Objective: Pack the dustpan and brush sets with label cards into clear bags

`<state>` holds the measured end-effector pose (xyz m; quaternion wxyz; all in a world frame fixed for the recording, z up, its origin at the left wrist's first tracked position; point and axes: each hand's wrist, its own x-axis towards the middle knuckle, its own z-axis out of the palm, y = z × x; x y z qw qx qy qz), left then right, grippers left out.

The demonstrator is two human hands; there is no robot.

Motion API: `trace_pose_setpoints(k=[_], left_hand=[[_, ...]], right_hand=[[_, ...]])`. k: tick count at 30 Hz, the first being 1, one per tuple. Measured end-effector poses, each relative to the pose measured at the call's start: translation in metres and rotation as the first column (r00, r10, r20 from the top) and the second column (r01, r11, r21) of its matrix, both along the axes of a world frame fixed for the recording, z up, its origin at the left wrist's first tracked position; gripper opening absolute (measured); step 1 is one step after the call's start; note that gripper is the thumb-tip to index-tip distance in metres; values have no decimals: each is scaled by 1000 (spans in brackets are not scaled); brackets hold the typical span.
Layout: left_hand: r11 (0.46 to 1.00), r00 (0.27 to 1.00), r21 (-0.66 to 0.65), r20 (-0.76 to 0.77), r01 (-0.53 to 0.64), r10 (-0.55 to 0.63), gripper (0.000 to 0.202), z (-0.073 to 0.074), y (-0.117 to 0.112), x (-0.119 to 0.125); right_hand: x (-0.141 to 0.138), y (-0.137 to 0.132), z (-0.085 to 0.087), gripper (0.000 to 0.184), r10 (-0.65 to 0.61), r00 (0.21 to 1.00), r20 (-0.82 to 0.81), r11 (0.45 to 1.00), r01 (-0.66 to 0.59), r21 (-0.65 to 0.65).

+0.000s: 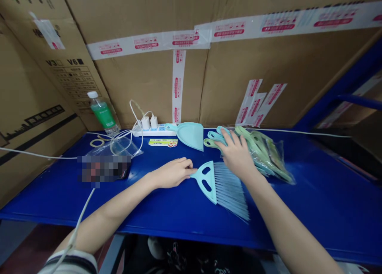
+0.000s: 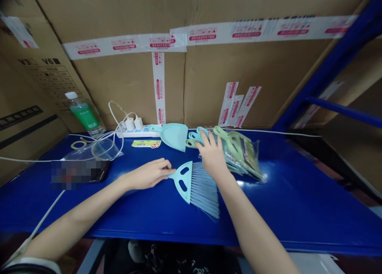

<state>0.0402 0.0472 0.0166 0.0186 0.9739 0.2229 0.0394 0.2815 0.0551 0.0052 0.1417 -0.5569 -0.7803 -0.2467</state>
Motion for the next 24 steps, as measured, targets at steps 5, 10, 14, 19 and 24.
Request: trace_pose_setpoints(k=[5,10,14,19,24], left_hand=[[995,1000,-92,9,26,-25,27,5,5,-6],[997,1000,-70,15,-8,9,31,7,4,-4],[999,999,13,12,-35,35,33,-1,2,4],[989,995,104,11,-101,101,36,-11,0,10],[980,990,137,2,-143,144,40,-15,0,11]], right_hand=[[8,8,-5,46,27,997,-65,1000,-28,-13],[19,19,-9,50,56,996,-76,998,-58,-28],[24,29,-13,49,58,991,-122,998,-63,-32],[18,28,-2,37,79,986,-148,997,-81,-3],[44,13,29,36,-110,936,-334,978,163,133]])
